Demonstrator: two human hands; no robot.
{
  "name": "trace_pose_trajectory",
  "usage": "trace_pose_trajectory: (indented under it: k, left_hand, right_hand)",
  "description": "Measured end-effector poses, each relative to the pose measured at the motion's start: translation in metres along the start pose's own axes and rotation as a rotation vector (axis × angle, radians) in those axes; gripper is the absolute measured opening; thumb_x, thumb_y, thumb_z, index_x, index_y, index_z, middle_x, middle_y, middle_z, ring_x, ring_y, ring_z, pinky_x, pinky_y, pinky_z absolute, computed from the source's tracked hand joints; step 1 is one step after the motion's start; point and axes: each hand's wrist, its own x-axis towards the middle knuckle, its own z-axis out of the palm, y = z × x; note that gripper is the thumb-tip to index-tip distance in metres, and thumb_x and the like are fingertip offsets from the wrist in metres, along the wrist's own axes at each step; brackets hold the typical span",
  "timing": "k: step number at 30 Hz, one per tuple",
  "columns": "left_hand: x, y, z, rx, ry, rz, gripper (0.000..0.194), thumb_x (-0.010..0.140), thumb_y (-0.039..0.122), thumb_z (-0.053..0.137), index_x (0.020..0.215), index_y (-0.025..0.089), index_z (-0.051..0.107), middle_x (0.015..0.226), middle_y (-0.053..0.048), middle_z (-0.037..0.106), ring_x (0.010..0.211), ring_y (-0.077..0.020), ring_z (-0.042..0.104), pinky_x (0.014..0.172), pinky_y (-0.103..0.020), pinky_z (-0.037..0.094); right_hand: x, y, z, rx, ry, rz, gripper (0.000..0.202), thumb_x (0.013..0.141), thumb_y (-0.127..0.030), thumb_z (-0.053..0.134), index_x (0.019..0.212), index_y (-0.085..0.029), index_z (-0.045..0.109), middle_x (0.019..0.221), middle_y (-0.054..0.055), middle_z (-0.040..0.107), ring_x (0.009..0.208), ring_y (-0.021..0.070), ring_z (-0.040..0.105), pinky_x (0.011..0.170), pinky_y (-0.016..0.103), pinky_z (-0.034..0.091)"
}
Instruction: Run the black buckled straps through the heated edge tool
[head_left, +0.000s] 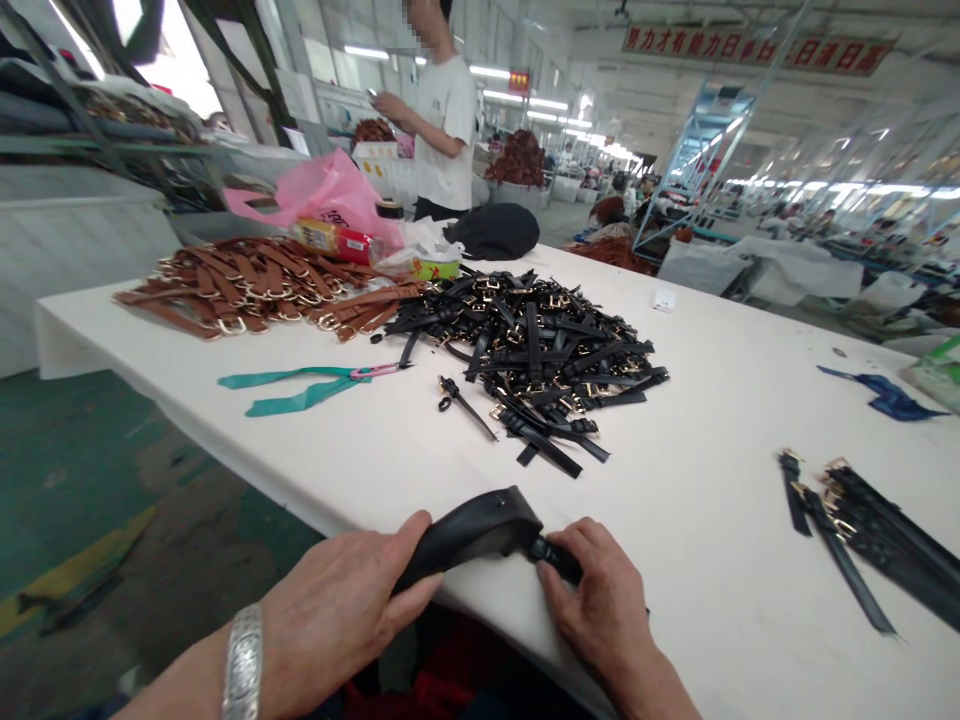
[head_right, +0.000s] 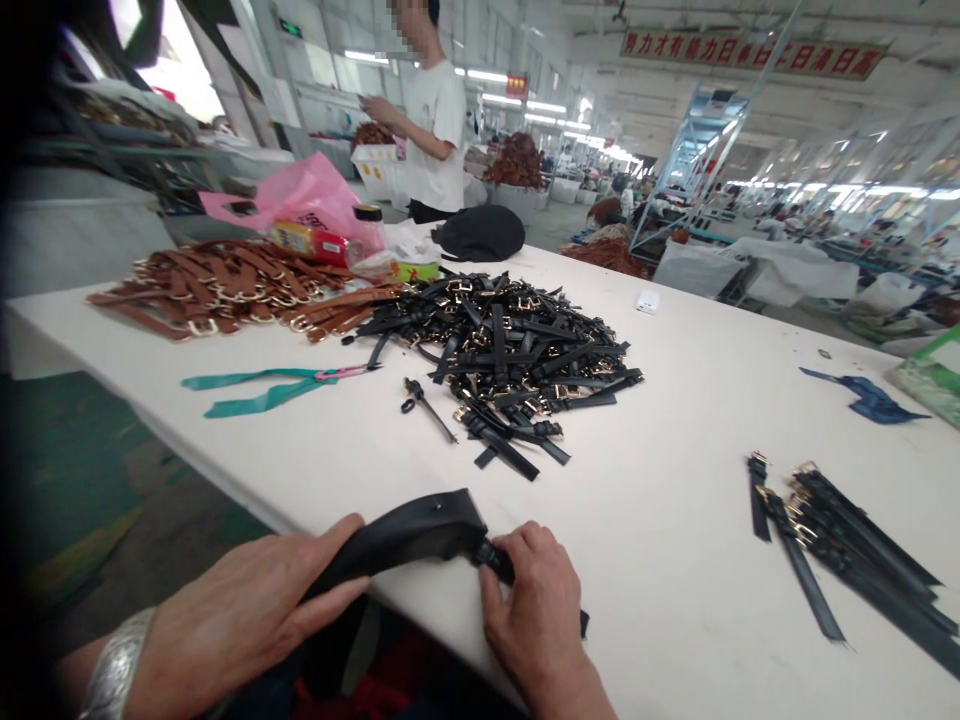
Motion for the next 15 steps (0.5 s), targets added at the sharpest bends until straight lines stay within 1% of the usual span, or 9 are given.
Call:
trace_pose_trajectory:
  k: [4,7,11,13,15]
  left_hand:
    - [-0.008,-0.01,0.006,0.023,0.032,-0.018,0.043,0.092,0.046,0.036,0.123,0.021,0.051,0.091,-0.011,0.07,0.087,-0.0319,0.067,0.078,-0.046,0.05]
    - [-0.014,-0.01,0.005,0.047,0.041,-0.014,0.041,0.092,0.045,0.037,0.121,0.021,0.053,0.089,-0.01,0.071,0.085,-0.032,0.068,0.077,-0.045,0.051]
    - [-0.019,-0.005,0.003,0.055,0.025,-0.006,0.041,0.093,0.045,0.036,0.122,0.022,0.053,0.089,-0.009,0.072,0.085,-0.0315,0.068,0.076,-0.044,0.05]
    - [-0.019,-0.001,0.002,0.056,0.006,0.004,0.038,0.093,0.043,0.037,0.12,0.023,0.053,0.091,-0.008,0.072,0.086,-0.0316,0.068,0.076,-0.044,0.05]
    - [-0.016,0.006,0.0,0.061,0.011,0.03,0.035,0.092,0.041,0.038,0.118,0.023,0.054,0.09,-0.008,0.072,0.085,-0.0318,0.068,0.075,-0.045,0.051]
  right_hand:
    - [-0.004,-0.001,-0.003,-0.023,-0.022,0.003,0.016,0.077,-0.017,0.059,0.091,-0.023,0.065,0.087,0.004,0.061,0.083,0.022,0.055,0.077,0.036,0.043]
    - [-0.007,0.004,-0.002,0.008,-0.018,-0.009,0.017,0.077,-0.015,0.058,0.091,-0.022,0.064,0.087,0.004,0.06,0.084,0.0214,0.054,0.076,0.035,0.043]
    - [-0.009,0.01,0.002,0.051,0.01,-0.028,0.015,0.077,-0.015,0.057,0.09,-0.022,0.063,0.086,0.004,0.059,0.084,0.0202,0.054,0.075,0.034,0.043]
    - [-0.009,0.01,0.003,0.056,0.015,-0.028,0.013,0.077,-0.014,0.057,0.087,-0.021,0.062,0.084,0.003,0.058,0.083,0.0195,0.053,0.074,0.033,0.042]
    - [-0.008,0.009,0.003,0.044,0.023,-0.015,0.011,0.076,-0.015,0.057,0.084,-0.02,0.06,0.081,0.003,0.057,0.081,0.0191,0.053,0.073,0.033,0.042]
